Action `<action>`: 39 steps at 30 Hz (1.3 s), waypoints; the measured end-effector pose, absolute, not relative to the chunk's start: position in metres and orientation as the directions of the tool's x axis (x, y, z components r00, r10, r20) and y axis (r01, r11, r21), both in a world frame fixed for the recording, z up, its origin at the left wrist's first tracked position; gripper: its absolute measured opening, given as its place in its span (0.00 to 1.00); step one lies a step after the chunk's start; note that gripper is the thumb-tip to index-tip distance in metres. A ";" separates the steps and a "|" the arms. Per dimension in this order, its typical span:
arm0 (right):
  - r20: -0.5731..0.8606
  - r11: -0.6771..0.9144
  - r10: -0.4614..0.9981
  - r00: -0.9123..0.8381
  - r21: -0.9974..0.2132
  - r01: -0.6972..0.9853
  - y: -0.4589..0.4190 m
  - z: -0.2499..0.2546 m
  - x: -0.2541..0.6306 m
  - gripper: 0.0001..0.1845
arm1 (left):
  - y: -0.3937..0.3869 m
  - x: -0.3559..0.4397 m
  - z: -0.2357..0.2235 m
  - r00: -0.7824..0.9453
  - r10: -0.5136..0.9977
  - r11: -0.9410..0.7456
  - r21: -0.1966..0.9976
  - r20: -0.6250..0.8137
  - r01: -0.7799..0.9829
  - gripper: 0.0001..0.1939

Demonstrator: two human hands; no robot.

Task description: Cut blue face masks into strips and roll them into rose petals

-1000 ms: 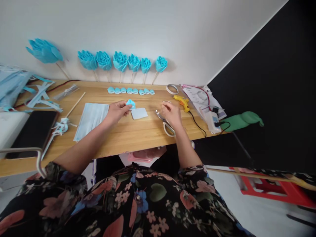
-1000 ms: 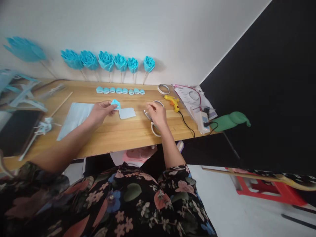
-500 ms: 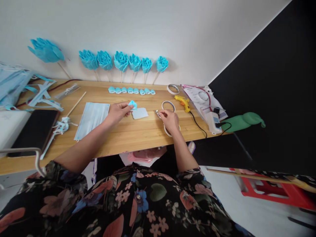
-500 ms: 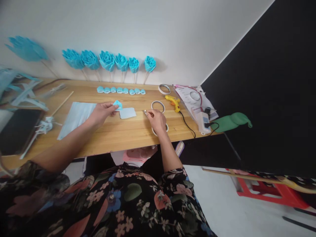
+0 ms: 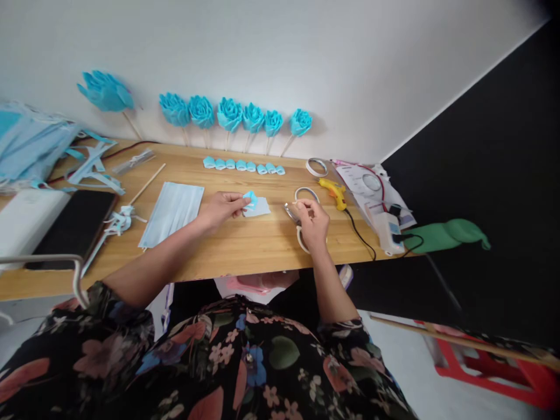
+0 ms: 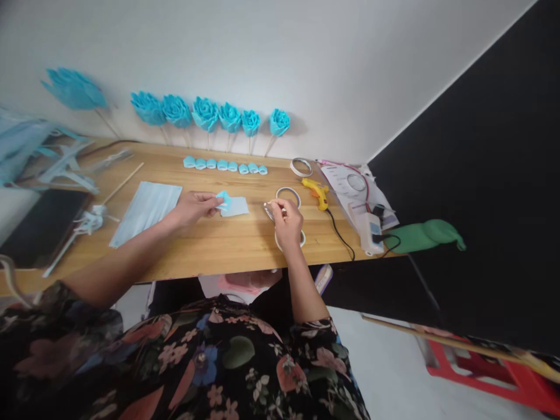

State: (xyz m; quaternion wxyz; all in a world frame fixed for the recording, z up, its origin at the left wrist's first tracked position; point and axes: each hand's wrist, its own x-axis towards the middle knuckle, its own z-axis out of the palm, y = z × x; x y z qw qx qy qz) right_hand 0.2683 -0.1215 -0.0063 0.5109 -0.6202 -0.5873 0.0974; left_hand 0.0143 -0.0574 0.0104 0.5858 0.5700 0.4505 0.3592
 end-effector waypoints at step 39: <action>0.659 0.645 0.686 -0.308 -0.354 0.678 -0.101 0.009 0.212 0.10 | -0.062 0.012 0.021 0.475 0.870 0.156 0.988 -0.132 -0.010 0.20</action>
